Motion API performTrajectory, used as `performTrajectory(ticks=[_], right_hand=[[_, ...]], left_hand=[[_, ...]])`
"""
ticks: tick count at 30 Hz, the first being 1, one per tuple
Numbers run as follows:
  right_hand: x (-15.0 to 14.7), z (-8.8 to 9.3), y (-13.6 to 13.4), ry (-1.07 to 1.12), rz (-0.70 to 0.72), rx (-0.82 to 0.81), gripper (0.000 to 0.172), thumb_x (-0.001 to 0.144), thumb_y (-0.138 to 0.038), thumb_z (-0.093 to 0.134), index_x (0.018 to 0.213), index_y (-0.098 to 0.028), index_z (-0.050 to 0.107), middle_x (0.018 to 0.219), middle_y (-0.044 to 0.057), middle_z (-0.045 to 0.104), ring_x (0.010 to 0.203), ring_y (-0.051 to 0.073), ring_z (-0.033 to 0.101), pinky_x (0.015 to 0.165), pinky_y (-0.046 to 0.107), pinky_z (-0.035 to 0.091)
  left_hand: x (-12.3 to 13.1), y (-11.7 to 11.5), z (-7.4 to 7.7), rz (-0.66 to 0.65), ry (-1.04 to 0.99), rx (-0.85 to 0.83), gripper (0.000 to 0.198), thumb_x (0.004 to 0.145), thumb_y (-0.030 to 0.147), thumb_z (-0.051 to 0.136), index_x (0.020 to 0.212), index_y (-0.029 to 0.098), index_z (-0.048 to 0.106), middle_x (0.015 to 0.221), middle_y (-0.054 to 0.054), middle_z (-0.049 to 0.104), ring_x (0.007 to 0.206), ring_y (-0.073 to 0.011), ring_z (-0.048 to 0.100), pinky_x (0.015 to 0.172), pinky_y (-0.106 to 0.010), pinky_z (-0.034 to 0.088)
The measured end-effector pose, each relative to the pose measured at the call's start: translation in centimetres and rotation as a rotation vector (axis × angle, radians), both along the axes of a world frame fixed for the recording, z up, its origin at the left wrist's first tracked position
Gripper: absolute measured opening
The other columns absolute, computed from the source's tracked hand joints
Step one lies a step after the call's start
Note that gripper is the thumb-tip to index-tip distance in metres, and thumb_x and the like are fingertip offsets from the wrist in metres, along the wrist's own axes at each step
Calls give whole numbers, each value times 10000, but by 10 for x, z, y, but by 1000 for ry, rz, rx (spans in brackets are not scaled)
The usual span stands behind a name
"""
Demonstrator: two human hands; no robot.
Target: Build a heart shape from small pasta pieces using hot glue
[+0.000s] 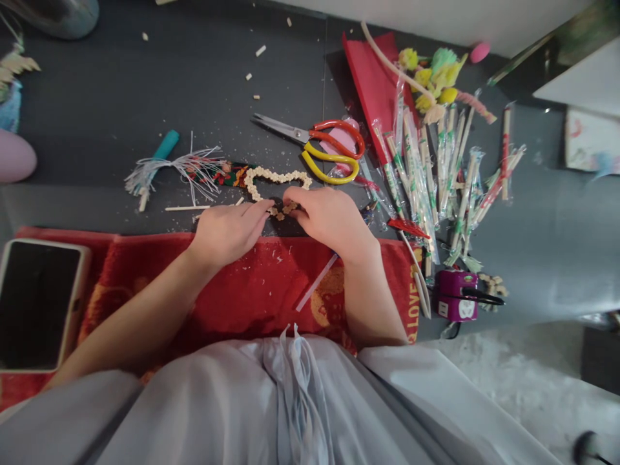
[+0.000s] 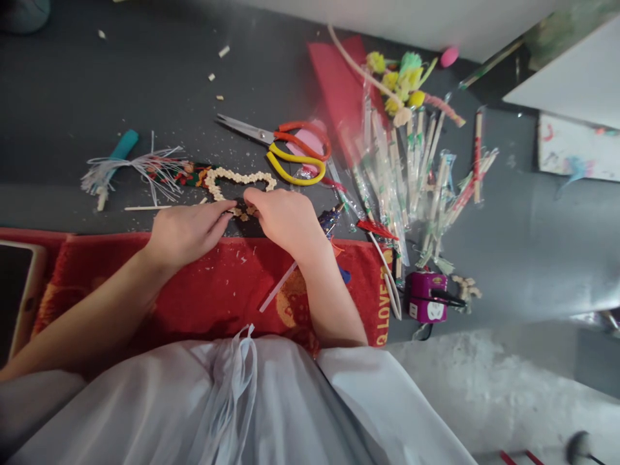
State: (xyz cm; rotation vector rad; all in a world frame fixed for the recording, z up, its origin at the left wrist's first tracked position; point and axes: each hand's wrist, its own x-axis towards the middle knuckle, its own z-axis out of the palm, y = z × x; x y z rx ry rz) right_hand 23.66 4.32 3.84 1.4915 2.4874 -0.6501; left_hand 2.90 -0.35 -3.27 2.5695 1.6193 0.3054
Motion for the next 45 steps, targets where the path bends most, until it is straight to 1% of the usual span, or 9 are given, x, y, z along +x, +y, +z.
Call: performTrajectory(ticks=[10,15,18,21,24,30,36,40,45], right_hand=[[-1,-1,0,-19,8,3,368,995,-168,420,1184,-246,726,1049,79,805,906,230,688,679,325,280],[-1,-2,0,-26,4,8,363,994,-188,435,1214,-244,718,1045,83,805,914,240,695,691,319,316],[0,-1,0,-19,1,0,388,980,-170,444,1259,-232,706,1095,91,803,960,254,704,716,319,352],[2,1,-1,0,-10,-4,426,960,-153,468,1325,-223,677,1146,102,795,997,261,703,749,323,387],[3,2,-2,24,0,-15,417,958,-177,517,1348,-222,658,1115,93,795,973,251,699,762,325,399],[-2,1,-4,36,33,-18,325,970,-236,577,1278,-214,680,1093,89,790,1001,255,699,761,321,383],[-7,-2,-4,3,49,-22,313,977,-221,552,1254,-211,699,1126,99,790,1014,266,705,745,329,369],[-7,-6,-4,32,64,-11,297,979,-230,529,1211,-206,713,1111,97,791,1015,262,702,729,329,357],[-5,-7,-3,39,74,-2,294,979,-232,516,1196,-205,713,1098,91,792,1002,249,693,726,323,347]], left_hand=[[0,0,0,-3,-18,-30,446,1084,368,374,1301,232,739,928,-77,829,724,-237,774,565,-325,474],[0,-1,-2,7,-34,-27,441,1082,381,382,1291,230,739,912,-83,826,725,-239,777,571,-323,478],[0,-1,-3,2,-38,-4,434,1081,371,390,1281,221,744,892,-85,825,719,-245,778,564,-326,470],[0,-1,-2,6,-72,-26,420,1076,371,408,1285,223,741,885,-89,821,711,-243,771,570,-328,477],[0,-2,-1,9,-67,-20,418,1074,376,403,1272,234,743,865,-79,817,691,-226,760,565,-322,468],[0,-3,1,2,-46,15,423,1075,354,384,1241,232,754,837,-62,809,687,-209,749,562,-309,459],[-1,-4,0,-13,-117,56,388,1061,304,411,1193,217,766,801,-60,800,682,-207,745,579,-309,465],[-1,-4,-1,-16,-107,108,378,1060,289,417,1164,210,772,774,-50,796,667,-202,748,564,-309,458],[-1,-4,-1,-14,-93,106,380,1061,296,404,1157,223,765,774,-45,798,662,-198,748,555,-310,455]])
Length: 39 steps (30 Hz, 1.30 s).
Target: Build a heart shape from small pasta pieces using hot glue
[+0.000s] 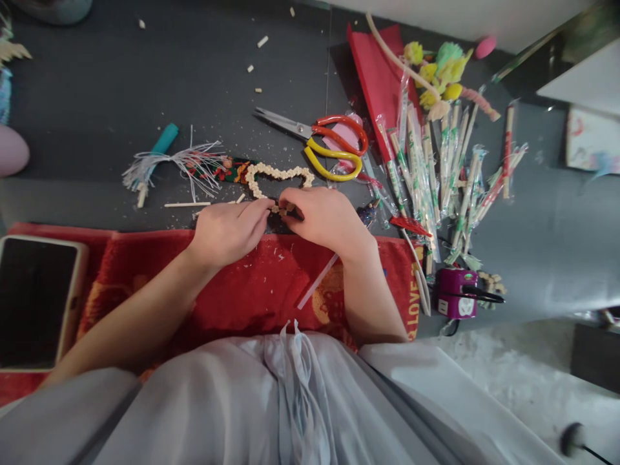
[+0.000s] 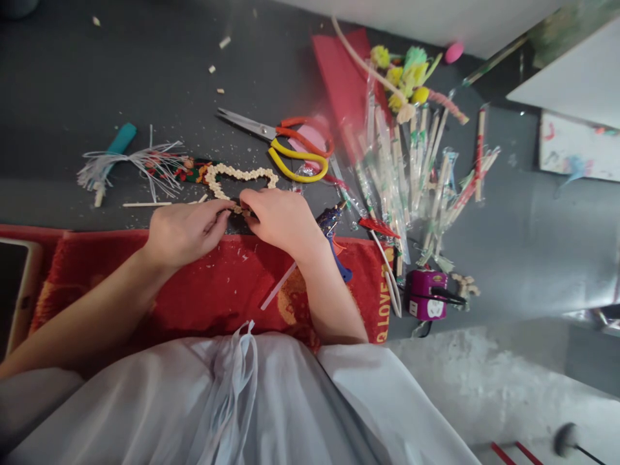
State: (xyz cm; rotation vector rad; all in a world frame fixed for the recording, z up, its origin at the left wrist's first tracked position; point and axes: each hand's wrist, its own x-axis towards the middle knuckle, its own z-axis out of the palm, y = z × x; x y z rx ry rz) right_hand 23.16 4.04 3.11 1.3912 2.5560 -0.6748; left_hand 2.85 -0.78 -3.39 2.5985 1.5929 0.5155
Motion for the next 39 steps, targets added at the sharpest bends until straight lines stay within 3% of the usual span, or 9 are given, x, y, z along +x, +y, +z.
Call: performTrajectory(ticks=[13,25,31,39], right_hand=[[1,-4,1,48,3,30,265,958,-197,555,1156,-190,730,1028,76,792,939,239,692,717,326,342],[4,-12,3,123,10,14,285,921,-143,548,1123,-178,746,968,77,777,896,223,665,739,325,362],[7,-18,4,202,3,38,238,923,-157,566,1070,-183,752,888,49,745,829,198,617,737,318,345],[10,-19,8,236,-6,30,173,923,-182,605,1002,-179,760,829,36,701,764,178,552,715,304,327]], left_hand=[[1,2,0,-20,-24,32,404,1056,297,396,1046,198,787,774,-59,799,645,-207,747,537,-306,441],[2,2,2,-16,1,-46,454,1070,320,353,1050,194,789,797,-74,802,669,-232,754,544,-325,435],[3,1,2,21,6,-141,448,1062,345,368,1112,202,790,838,-94,805,709,-245,752,583,-334,459],[6,3,8,87,87,-262,470,1055,375,395,1361,226,718,890,-97,817,761,-271,772,609,-344,486]])
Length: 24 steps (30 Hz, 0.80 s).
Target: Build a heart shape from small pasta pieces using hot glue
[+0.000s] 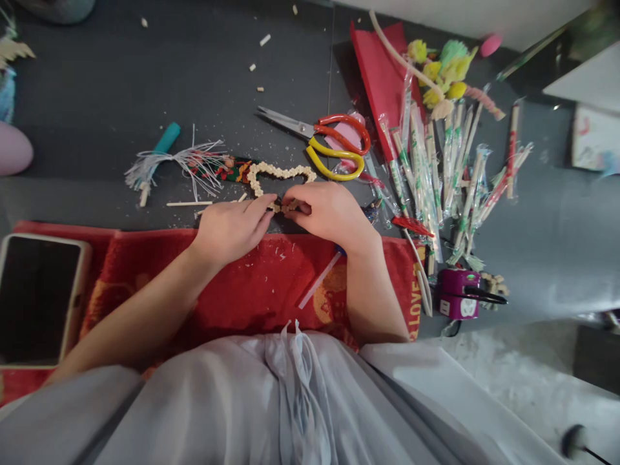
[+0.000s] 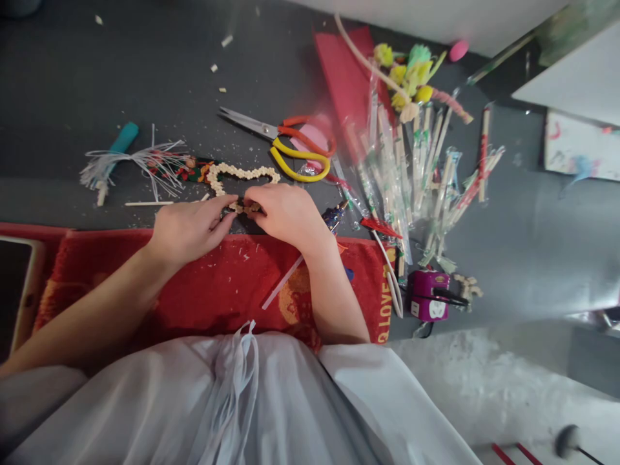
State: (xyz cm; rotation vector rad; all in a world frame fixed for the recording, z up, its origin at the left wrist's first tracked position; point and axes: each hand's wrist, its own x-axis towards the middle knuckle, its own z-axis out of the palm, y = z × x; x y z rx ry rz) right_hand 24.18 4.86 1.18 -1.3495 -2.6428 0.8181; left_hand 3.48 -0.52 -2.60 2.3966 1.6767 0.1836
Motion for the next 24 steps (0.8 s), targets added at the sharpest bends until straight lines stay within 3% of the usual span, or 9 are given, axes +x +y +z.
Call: performTrajectory(ticks=[24], right_hand=[[1,1,1,45,4,-12,223,930,-166,545,978,-183,763,860,45,716,804,181,567,739,304,339]], left_hand=[[-1,2,2,-8,5,-4,451,1073,387,373,1316,244,725,920,-97,825,745,-245,769,596,-325,486]])
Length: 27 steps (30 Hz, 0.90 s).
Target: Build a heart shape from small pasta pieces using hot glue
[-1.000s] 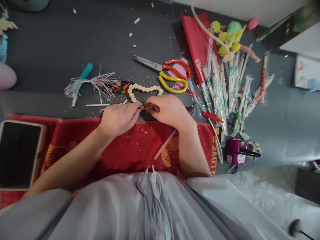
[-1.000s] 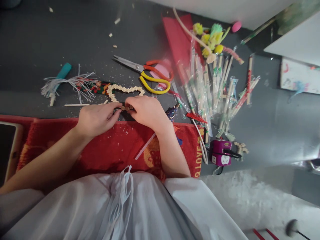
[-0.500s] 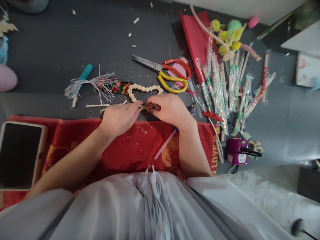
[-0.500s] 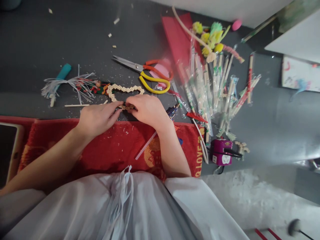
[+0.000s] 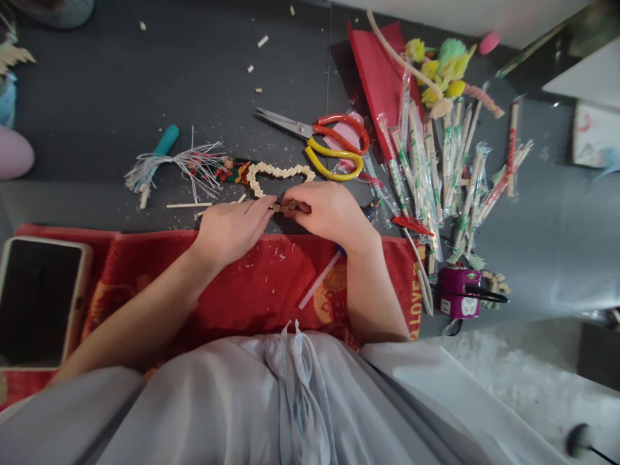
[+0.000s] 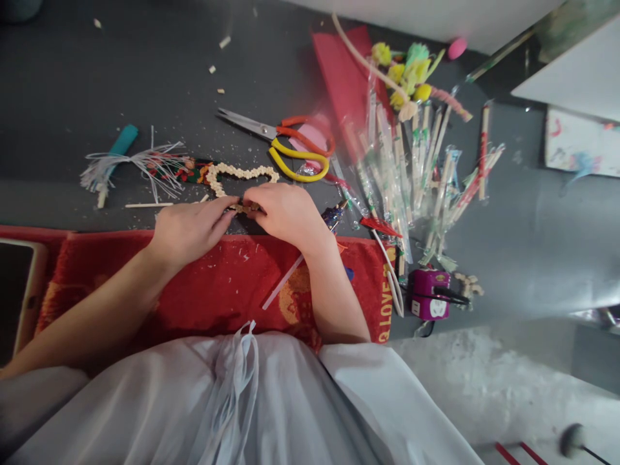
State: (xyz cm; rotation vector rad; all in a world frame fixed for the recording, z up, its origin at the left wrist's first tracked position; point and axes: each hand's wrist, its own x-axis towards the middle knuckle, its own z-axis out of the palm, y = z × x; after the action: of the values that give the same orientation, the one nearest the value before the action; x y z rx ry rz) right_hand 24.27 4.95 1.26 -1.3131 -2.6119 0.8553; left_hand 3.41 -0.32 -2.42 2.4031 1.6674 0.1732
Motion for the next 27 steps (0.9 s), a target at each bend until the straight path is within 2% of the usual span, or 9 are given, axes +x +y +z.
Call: performTrajectory(ticks=[16,27], right_hand=[[1,0,1,-28,-2,1,193,914,-164,573,980,-176,754,843,45,695,794,187,557,729,302,339],[1,-1,1,-52,2,19,233,918,-138,538,1000,-178,752,961,77,760,872,211,633,752,319,354]], left_hand=[[2,0,1,-21,0,-19,465,1061,399,398,1346,215,716,944,-125,823,775,-294,782,597,-362,509],[4,2,1,-28,26,5,447,1074,400,382,1329,222,704,941,-105,822,748,-256,777,594,-320,491]])
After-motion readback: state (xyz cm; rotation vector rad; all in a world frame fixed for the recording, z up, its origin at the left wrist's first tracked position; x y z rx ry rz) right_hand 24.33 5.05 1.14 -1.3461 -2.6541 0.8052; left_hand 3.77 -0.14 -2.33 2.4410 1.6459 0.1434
